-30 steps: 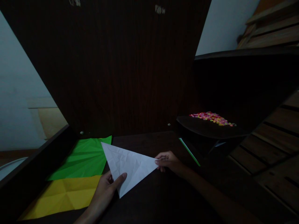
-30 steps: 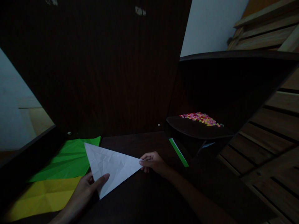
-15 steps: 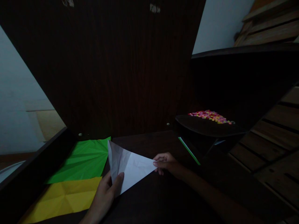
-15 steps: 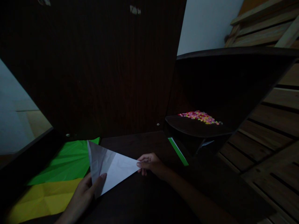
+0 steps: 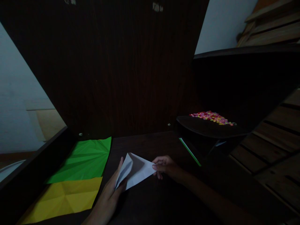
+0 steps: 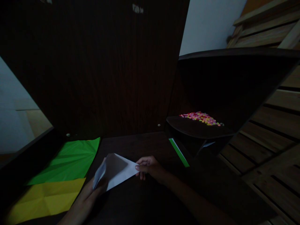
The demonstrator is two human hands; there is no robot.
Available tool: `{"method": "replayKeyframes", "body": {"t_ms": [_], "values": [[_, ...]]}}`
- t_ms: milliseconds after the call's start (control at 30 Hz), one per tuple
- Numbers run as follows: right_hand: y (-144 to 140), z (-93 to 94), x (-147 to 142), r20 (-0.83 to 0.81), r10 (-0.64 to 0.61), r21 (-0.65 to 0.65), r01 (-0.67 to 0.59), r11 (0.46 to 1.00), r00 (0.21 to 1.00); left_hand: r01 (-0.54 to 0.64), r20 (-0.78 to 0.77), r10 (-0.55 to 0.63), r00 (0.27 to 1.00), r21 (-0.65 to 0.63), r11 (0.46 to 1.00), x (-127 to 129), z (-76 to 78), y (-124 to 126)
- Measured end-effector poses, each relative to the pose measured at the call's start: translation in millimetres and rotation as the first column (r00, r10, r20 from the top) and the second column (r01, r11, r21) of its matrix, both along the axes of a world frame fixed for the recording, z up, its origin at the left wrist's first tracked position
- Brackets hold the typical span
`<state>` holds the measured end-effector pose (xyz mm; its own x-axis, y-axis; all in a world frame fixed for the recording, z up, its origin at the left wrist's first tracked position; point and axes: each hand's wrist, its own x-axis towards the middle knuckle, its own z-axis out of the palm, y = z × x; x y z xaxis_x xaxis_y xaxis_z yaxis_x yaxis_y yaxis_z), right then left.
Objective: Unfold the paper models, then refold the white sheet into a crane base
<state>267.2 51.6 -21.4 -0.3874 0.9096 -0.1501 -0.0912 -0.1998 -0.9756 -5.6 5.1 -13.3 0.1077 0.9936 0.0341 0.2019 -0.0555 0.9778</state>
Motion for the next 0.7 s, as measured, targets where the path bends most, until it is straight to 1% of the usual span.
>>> {"method": "replayKeyframes", "body": {"t_ms": [100, 400, 467, 533, 633, 700], "values": [[0.2, -0.1, -0.4, -0.007, -0.001, -0.003, 0.001, 1.000, 1.000, 0.119, -0.115, -0.115, 0.987, 0.032, 0.992, -1.0, -1.3, -1.6], [2.7, -4.2, 0.5, -0.017, -0.004, -0.031, 0.004, 1.000, 1.000, 0.258, -0.269, -0.224, 0.937, 0.100, 0.961, -0.3, -2.4, -5.2], [2.7, -3.8, -0.4, -0.016, -0.008, -0.040, 0.007, 0.999, 1.000, 0.299, -0.317, -0.263, 0.911, 0.072, 0.952, -0.2, -1.3, -5.9], [2.3, -2.7, -1.6, -0.021, -0.015, -0.041, 0.014, 0.999, 1.000, 0.320, -0.354, -0.296, 0.887, 0.013, 0.947, -0.5, 0.0, -6.7], [1.7, -0.8, -3.4, -0.007, -0.044, -0.030, 0.044, 0.999, 0.999, 0.308, -0.368, -0.309, 0.877, -0.063, 0.949, -1.4, 2.3, -7.3], [1.8, 0.1, -4.3, 0.004, -0.054, -0.025, 0.054, 0.998, 0.999, 0.300, -0.358, -0.308, 0.881, -0.081, 0.951, -2.2, 3.9, -7.3]]}}
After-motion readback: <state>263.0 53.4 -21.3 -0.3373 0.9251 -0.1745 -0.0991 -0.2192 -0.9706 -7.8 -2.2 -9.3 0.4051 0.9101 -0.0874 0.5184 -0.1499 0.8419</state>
